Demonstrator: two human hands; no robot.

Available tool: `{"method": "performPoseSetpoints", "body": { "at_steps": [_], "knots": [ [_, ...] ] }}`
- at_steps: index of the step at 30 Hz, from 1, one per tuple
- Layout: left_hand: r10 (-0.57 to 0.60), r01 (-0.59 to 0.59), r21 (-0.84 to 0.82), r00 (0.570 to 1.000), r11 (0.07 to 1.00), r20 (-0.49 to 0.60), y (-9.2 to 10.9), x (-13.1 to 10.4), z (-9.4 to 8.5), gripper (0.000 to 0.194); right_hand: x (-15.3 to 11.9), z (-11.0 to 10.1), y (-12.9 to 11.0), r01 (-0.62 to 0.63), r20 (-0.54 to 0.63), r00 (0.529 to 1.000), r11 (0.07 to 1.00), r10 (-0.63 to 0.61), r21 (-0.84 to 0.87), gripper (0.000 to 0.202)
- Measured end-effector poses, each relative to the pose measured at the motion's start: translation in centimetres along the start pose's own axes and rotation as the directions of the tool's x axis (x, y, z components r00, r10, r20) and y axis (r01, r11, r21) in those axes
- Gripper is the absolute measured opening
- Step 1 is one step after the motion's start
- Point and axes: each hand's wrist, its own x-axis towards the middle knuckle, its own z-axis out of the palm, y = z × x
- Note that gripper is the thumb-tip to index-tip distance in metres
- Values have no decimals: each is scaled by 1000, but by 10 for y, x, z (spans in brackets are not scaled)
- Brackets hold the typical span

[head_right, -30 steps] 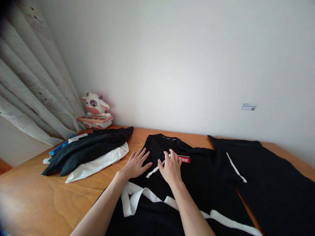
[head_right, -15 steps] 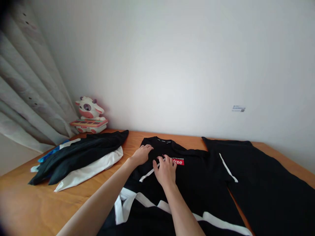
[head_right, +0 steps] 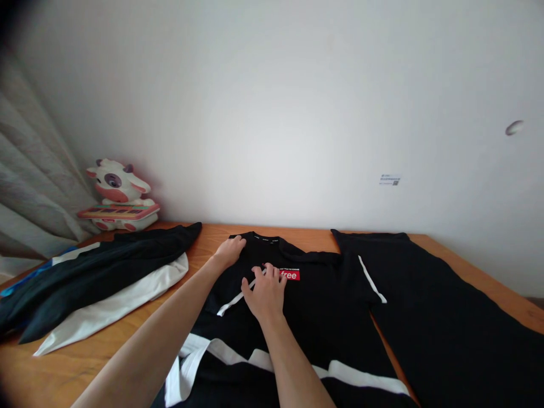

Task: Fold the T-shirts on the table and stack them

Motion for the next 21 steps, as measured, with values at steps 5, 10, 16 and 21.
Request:
{"method": "performPoseSetpoints", "body": {
  "at_steps": [5, 10, 16, 21],
  "knots": [
    [-82, 77, -46, 988, 996, -134, 9, -10, 18, 40, -1, 1, -1, -2, -11, 1000, 1000, 1, -9, 39],
    [-114, 87, -129, 969, 988, -219, 18, -31, 27, 39, -1, 0, -1, 0, -31, 1000, 1000, 0, 14, 39],
    [-67, 43, -149, 985, 988, -162, 27, -68, 33, 43, 1, 1, 4, -24, -46, 999, 997, 28, 78, 31],
    [-146, 142, -78, 988, 987, -45, 34, -84, 28, 56, 1, 0, 5, -36, -33, 999, 991, 40, 127, 29]
  ]
}}
